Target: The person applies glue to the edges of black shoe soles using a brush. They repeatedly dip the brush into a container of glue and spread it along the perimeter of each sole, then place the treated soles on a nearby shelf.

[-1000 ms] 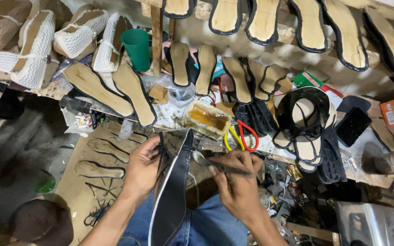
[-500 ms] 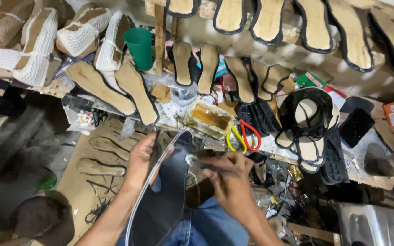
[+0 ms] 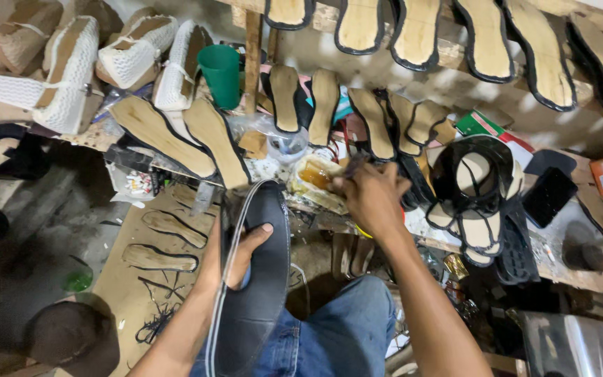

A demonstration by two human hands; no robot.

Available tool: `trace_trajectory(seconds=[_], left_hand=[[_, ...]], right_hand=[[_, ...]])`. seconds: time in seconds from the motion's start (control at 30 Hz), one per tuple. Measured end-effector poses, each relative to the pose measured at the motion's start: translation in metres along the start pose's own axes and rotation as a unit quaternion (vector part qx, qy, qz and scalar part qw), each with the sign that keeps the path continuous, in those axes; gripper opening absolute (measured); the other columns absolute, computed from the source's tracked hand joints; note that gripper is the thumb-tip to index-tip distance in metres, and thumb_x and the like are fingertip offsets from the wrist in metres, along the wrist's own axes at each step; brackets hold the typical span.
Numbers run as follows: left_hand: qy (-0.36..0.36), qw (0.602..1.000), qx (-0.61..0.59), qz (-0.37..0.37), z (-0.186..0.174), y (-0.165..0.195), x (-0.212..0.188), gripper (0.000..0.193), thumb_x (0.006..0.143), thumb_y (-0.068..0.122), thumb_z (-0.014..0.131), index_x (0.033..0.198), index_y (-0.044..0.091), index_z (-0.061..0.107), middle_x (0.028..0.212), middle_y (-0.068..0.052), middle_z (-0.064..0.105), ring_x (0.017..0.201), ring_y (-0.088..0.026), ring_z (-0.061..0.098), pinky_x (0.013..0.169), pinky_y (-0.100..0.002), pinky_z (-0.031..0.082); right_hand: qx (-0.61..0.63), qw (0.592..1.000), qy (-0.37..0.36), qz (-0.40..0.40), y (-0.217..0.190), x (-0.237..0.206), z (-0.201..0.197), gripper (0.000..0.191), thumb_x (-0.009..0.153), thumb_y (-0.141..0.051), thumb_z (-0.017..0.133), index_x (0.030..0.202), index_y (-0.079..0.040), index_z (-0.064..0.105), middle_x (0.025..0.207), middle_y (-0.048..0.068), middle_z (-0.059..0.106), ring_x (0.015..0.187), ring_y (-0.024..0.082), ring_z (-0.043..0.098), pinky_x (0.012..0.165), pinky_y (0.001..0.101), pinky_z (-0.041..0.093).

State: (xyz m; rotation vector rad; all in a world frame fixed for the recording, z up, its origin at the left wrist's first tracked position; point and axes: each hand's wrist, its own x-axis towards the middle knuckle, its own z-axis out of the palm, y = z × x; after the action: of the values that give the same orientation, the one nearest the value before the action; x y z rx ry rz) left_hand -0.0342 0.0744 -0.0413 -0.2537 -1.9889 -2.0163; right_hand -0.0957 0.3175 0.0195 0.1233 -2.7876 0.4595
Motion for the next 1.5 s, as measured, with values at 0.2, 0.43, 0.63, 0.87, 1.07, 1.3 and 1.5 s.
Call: trace_trajectory(seconds=[0.2, 0.43, 0.63, 0.87, 1.07, 1.3, 1.5], left_hand=[[0.02, 0.951, -0.191, -0.241, -0.011, 0.007, 0.005, 0.037, 0.085, 0.002, 0.075, 0.12, 0.002, 0.065, 0.106, -0.006, 0.07, 0.091, -0.019, 0.062, 0.081, -0.035, 0.053], [-0.045, 0.959, -0.185, -0.208, 0.015, 0.018, 0.008, 0.032, 0.088, 0.003, 0.076, 0.119, 0.004, 0.067, 0.101, 0.0, 0.07, 0.086, -0.008, 0.063, 0.075, -0.026, 0.055], [-0.08, 0.935, -0.233, -0.254, 0.019, 0.032, 0.013, 0.037, 0.083, 0.003, 0.074, 0.119, 0.004, 0.067, 0.102, -0.003, 0.073, 0.085, -0.011, 0.068, 0.075, -0.029, 0.058], [0.006, 0.994, -0.069, -0.086, 0.017, 0.024, 0.016, 0.04, 0.089, 0.012, 0.074, 0.127, 0.005, 0.062, 0.119, -0.002, 0.068, 0.109, -0.011, 0.061, 0.101, -0.028, 0.046], [0.021, 0.976, -0.119, -0.179, 0.036, 0.014, 0.014, 0.045, 0.09, 0.009, 0.075, 0.13, 0.007, 0.054, 0.096, -0.002, 0.055, 0.085, -0.012, 0.049, 0.074, -0.03, 0.043], [-0.078, 0.948, -0.087, -0.297, 0.026, 0.027, 0.001, 0.046, 0.086, 0.012, 0.074, 0.124, 0.016, 0.048, 0.091, 0.002, 0.053, 0.076, -0.008, 0.051, 0.062, -0.027, 0.045], [-0.099, 0.959, -0.021, -0.263, 0.017, 0.037, 0.001, 0.045, 0.086, 0.01, 0.076, 0.123, 0.015, 0.051, 0.087, 0.001, 0.047, 0.072, -0.008, 0.052, 0.057, -0.026, 0.047]], right_hand=[[0.078, 0.996, 0.027, 0.034, 0.008, -0.036, -0.024, 0.031, 0.099, -0.034, 0.069, 0.101, -0.003, 0.074, 0.09, 0.018, 0.064, 0.094, 0.034, 0.055, 0.086, 0.0452, 0.042], [0.415, 0.89, -0.067, 0.178, -0.011, -0.077, -0.025, 0.026, 0.093, -0.025, 0.071, 0.114, -0.01, 0.078, 0.092, 0.012, 0.07, 0.084, 0.029, 0.057, 0.072, 0.0374, 0.046], [0.221, 0.959, 0.092, -0.153, -0.016, -0.084, -0.032, 0.021, 0.095, -0.016, 0.068, 0.114, -0.009, 0.072, 0.106, 0.007, 0.073, 0.105, 0.026, 0.058, 0.095, 0.0348, 0.044], [0.378, 0.911, -0.052, 0.158, -0.026, -0.11, -0.026, 0.031, 0.098, -0.016, 0.068, 0.124, -0.001, 0.078, 0.101, 0.02, 0.073, 0.094, 0.026, 0.06, 0.083, 0.0361, 0.05], [0.574, 0.808, 0.033, 0.129, -0.058, -0.124, 0.004, 0.074, 0.085, -0.004, 0.075, 0.151, -0.002, 0.042, 0.143, 0.018, 0.06, 0.12, 0.019, 0.062, 0.099, 0.0324, 0.051], [0.562, 0.807, 0.072, 0.164, -0.033, -0.111, 0.004, 0.041, 0.098, -0.009, 0.068, 0.136, 0.003, 0.061, 0.122, 0.024, 0.074, 0.111, 0.022, 0.073, 0.096, 0.0333, 0.057], [0.347, 0.932, 0.032, 0.102, -0.027, -0.096, -0.016, 0.023, 0.098, -0.015, 0.067, 0.118, -0.005, 0.073, 0.102, 0.012, 0.075, 0.091, 0.015, 0.07, 0.081, 0.0279, 0.055]])
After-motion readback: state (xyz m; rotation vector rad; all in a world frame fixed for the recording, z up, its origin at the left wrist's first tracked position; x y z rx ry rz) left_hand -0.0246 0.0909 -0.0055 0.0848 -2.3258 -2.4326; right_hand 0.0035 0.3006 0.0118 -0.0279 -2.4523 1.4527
